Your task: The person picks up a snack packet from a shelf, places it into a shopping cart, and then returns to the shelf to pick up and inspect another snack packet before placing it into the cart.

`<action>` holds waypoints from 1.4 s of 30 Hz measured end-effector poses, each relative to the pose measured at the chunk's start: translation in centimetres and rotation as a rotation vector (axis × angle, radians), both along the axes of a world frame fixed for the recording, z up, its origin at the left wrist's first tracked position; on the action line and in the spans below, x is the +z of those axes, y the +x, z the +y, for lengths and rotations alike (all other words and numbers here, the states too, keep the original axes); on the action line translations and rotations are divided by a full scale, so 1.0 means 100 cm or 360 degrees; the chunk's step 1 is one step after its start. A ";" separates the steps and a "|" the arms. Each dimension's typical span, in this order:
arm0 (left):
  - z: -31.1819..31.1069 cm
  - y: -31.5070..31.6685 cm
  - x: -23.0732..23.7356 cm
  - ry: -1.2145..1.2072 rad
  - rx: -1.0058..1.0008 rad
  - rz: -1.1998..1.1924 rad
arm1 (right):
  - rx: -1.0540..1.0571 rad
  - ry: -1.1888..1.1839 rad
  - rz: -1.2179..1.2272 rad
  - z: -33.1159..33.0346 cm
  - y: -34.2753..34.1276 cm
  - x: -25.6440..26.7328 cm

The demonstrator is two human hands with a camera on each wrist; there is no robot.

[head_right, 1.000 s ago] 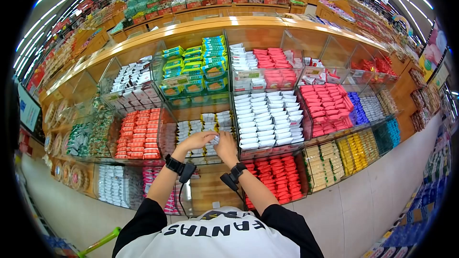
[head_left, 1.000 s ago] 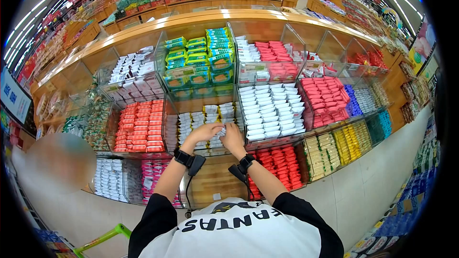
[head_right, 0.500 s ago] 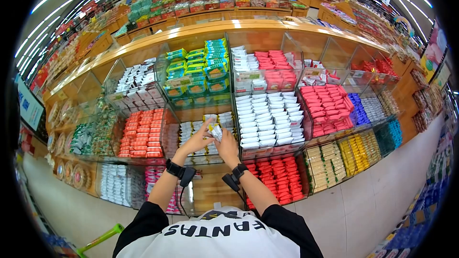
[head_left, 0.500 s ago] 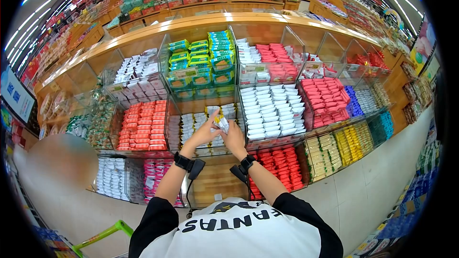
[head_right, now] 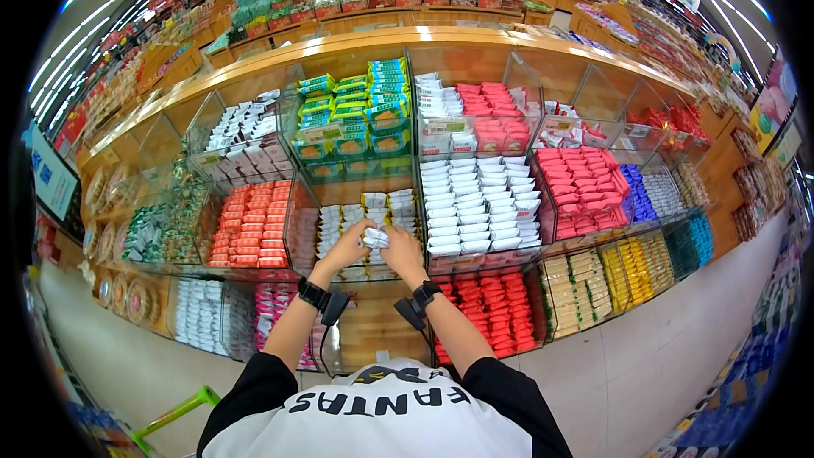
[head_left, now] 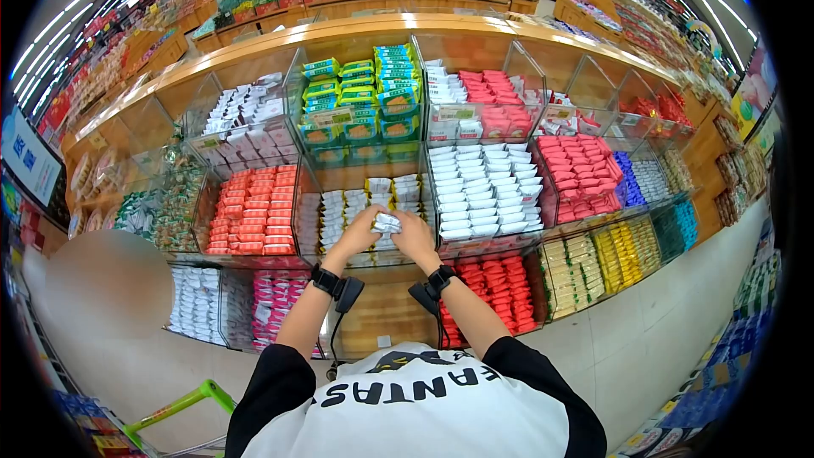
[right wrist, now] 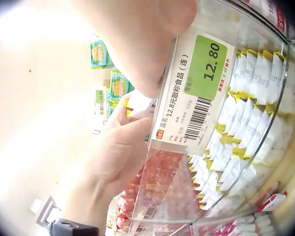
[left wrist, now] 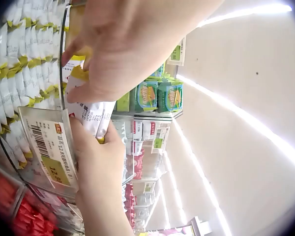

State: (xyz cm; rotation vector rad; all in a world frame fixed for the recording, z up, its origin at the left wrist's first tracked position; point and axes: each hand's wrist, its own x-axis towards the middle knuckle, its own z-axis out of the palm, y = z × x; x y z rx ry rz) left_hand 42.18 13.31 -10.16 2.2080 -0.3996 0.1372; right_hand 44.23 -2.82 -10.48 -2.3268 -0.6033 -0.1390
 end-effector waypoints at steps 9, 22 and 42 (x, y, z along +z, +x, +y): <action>-0.002 -0.008 -0.002 -0.0018 0.0201 0.0057 | 0.0040 0.0093 0.0049 -0.001 0.002 -0.001; -0.005 -0.027 0.020 -0.0275 0.0807 0.0080 | 0.0042 0.0155 -0.0047 0.000 -0.001 0.004; -0.008 -0.103 0.039 -0.0856 0.0930 0.0014 | 0.0256 0.0481 -0.0536 -0.004 -0.007 0.012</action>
